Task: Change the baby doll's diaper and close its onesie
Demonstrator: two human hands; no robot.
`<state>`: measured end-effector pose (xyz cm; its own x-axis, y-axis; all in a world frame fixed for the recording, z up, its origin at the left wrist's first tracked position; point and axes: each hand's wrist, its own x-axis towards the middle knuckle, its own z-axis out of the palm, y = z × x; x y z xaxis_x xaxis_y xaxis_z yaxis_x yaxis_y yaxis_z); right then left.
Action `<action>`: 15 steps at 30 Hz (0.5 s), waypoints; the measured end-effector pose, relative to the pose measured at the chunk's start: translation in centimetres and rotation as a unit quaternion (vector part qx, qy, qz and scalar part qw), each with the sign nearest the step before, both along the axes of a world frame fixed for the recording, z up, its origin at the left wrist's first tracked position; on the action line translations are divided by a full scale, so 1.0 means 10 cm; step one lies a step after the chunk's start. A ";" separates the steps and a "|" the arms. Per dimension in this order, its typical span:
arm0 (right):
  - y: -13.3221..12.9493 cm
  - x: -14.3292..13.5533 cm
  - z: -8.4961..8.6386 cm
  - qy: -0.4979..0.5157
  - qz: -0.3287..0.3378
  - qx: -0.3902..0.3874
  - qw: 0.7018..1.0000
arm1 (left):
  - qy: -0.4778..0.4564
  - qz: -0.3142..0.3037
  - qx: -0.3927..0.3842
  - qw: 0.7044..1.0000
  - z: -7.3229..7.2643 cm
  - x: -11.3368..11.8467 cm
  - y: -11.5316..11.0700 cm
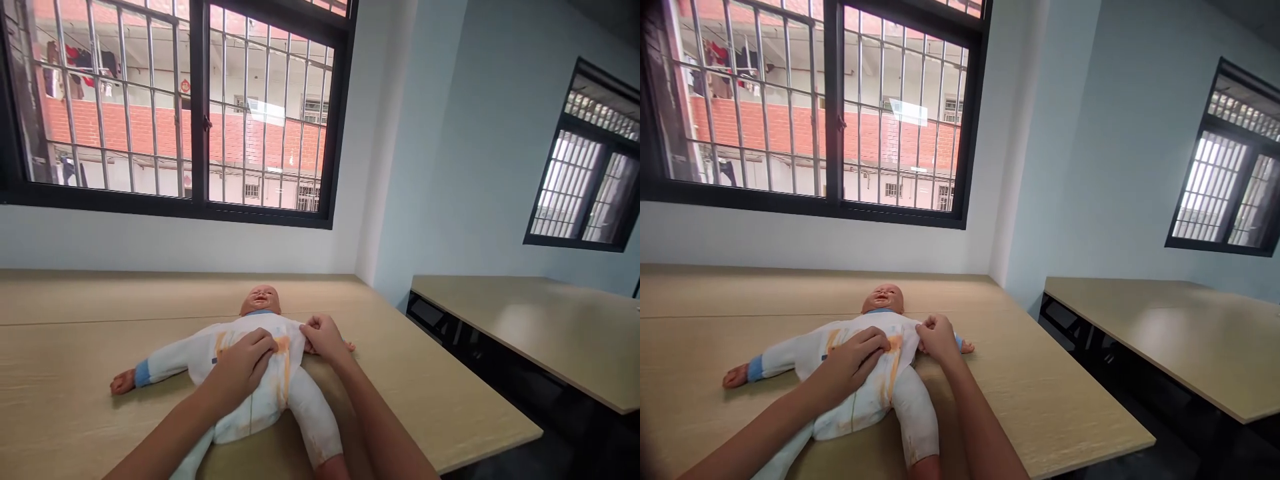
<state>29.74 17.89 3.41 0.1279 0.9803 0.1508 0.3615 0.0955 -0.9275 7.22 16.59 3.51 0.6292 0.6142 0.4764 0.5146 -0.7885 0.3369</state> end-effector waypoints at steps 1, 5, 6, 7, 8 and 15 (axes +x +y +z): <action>-0.01 0.04 0.00 -0.008 0.011 -0.012 1.000 | 0.006 -0.003 0.007 1.000 0.00 0.00 0.00; -0.02 0.17 -0.04 -0.064 0.032 -0.046 0.996 | 0.019 -0.006 0.034 0.999 -0.01 0.01 -0.01; -0.01 0.19 -0.06 -0.075 0.040 -0.056 0.995 | 0.019 -0.005 0.040 0.999 -0.01 0.00 -0.01; -0.01 0.20 -0.08 -0.086 0.048 -0.066 0.993 | 0.019 -0.004 0.046 0.999 -0.02 0.00 -0.01; 0.00 0.21 -0.11 -0.097 0.056 -0.076 0.991 | 0.018 -0.004 0.053 0.998 -0.03 0.00 -0.01; -0.03 0.11 -0.15 -0.097 0.080 -0.076 0.989 | 0.018 0.011 0.065 0.998 -0.07 0.01 0.01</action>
<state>30.87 17.58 1.87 -0.0479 0.9988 0.0067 0.5254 0.0309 -0.8503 7.27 16.67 2.79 0.6344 0.5623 0.5304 0.5417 -0.8129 0.2140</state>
